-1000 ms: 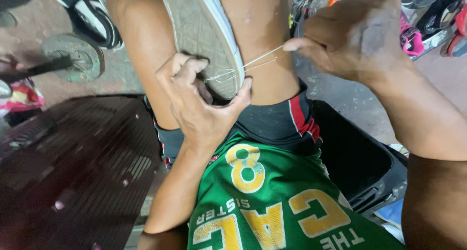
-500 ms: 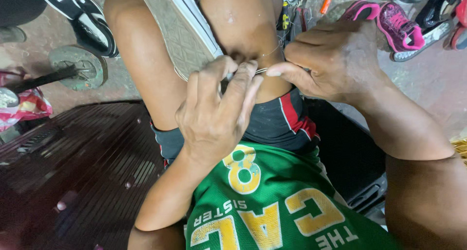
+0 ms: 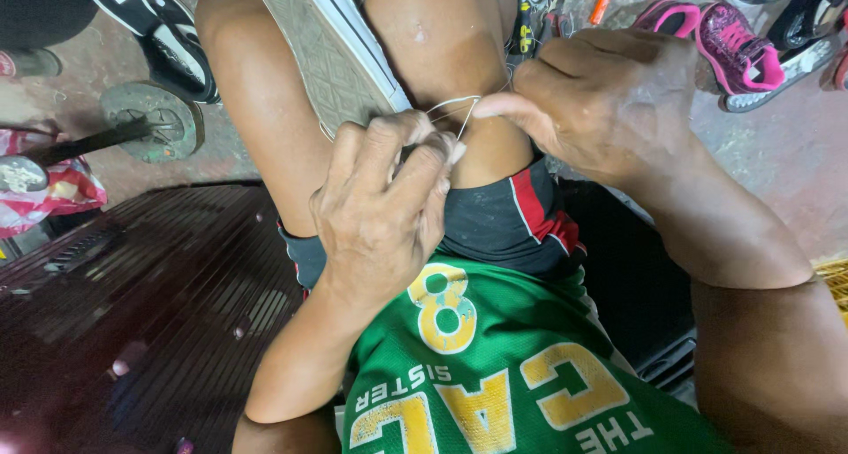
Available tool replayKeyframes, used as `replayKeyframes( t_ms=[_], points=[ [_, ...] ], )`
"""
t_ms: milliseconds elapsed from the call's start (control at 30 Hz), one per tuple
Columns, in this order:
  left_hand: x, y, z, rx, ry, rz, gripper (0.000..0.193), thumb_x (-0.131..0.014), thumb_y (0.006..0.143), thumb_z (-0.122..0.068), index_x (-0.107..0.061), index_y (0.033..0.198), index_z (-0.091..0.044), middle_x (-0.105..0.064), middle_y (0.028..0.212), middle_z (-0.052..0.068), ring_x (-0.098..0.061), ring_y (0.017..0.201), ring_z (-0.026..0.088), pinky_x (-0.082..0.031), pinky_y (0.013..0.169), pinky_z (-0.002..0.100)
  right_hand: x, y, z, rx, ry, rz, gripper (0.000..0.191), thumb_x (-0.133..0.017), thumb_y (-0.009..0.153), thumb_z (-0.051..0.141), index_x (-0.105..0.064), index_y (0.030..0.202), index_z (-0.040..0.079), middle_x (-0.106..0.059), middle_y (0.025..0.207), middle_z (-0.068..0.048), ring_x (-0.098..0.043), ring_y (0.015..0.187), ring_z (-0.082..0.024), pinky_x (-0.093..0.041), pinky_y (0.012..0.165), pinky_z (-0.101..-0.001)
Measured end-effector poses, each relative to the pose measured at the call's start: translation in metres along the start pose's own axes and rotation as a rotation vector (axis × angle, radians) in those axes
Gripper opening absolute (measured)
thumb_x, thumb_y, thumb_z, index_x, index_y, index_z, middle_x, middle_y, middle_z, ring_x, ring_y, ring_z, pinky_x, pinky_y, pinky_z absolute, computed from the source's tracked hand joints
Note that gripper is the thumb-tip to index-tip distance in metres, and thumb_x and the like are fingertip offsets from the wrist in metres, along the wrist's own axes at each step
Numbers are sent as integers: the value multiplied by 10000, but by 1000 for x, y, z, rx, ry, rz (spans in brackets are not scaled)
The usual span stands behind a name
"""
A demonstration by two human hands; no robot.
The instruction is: The person is sewing the sole of a shoe using a needle and thread. They repeatedly push the needle through the shoe's sole and pull the thread tight to secure the stitching.
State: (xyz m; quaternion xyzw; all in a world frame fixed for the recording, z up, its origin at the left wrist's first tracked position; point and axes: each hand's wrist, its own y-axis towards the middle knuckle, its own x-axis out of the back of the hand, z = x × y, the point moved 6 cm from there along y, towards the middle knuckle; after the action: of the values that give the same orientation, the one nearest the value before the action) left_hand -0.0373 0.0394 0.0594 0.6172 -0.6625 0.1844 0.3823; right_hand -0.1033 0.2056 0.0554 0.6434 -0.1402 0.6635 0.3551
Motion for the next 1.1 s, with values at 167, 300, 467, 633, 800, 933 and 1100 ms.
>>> replayKeyframes(
  t_ms=[167,300,467,633,800,933,1100],
  points=[
    [5,7,7,41,-163,-63,111,-700,1020,-7,-630,1104,-27,-638,1071,99,-608,955,269,-514,849,352,-14,7,16,185,393,84,359,-780,869,477,-678,848,133,-616,873,-7,-653,708,-177,-507,610,-323],
    [12,11,18,105,-306,-126,78,-660,1064,17,-617,1119,-18,-620,1010,98,-615,938,209,-510,863,306,-25,1,16,26,713,-118,506,-802,926,405,-649,1194,4,-577,1242,-59,-688,1022,-255,-576,842,-332],
    [4,-2,38,576,-1130,-9,238,-577,979,3,-571,1203,-78,-640,921,29,-628,799,71,-495,689,190,-59,-20,12,-255,975,174,136,-786,959,108,-716,1056,44,-682,993,-56,-658,779,-131,-519,688,-270],
    [10,5,25,343,-691,106,484,-637,988,36,-456,1417,-93,-658,1032,60,-667,812,109,-570,701,224,-33,-35,-1,-395,1145,203,61,-757,962,66,-706,997,65,-701,852,-27,-631,730,-50,-476,637,-227],
    [1,8,9,172,-296,119,742,-836,923,-22,-398,1513,-123,-617,1101,95,-644,805,195,-592,723,314,-16,-3,13,-431,907,177,148,-839,906,106,-739,1011,76,-626,731,-19,-579,605,-88,-431,545,-266],
    [0,4,9,128,-267,51,830,-838,917,-21,-322,1557,-134,-534,1138,108,-650,876,223,-581,731,303,-18,6,31,-128,708,8,130,-799,1012,105,-690,1082,93,-678,974,-52,-670,808,-179,-524,673,-312],
    [0,-6,15,147,-360,32,866,-842,932,-16,-290,1590,-126,-513,1169,106,-651,785,146,-570,676,271,-39,-48,-36,-172,196,45,137,-751,884,40,-698,1000,91,-682,930,-82,-683,797,-251,-530,681,-347]
  ],
)
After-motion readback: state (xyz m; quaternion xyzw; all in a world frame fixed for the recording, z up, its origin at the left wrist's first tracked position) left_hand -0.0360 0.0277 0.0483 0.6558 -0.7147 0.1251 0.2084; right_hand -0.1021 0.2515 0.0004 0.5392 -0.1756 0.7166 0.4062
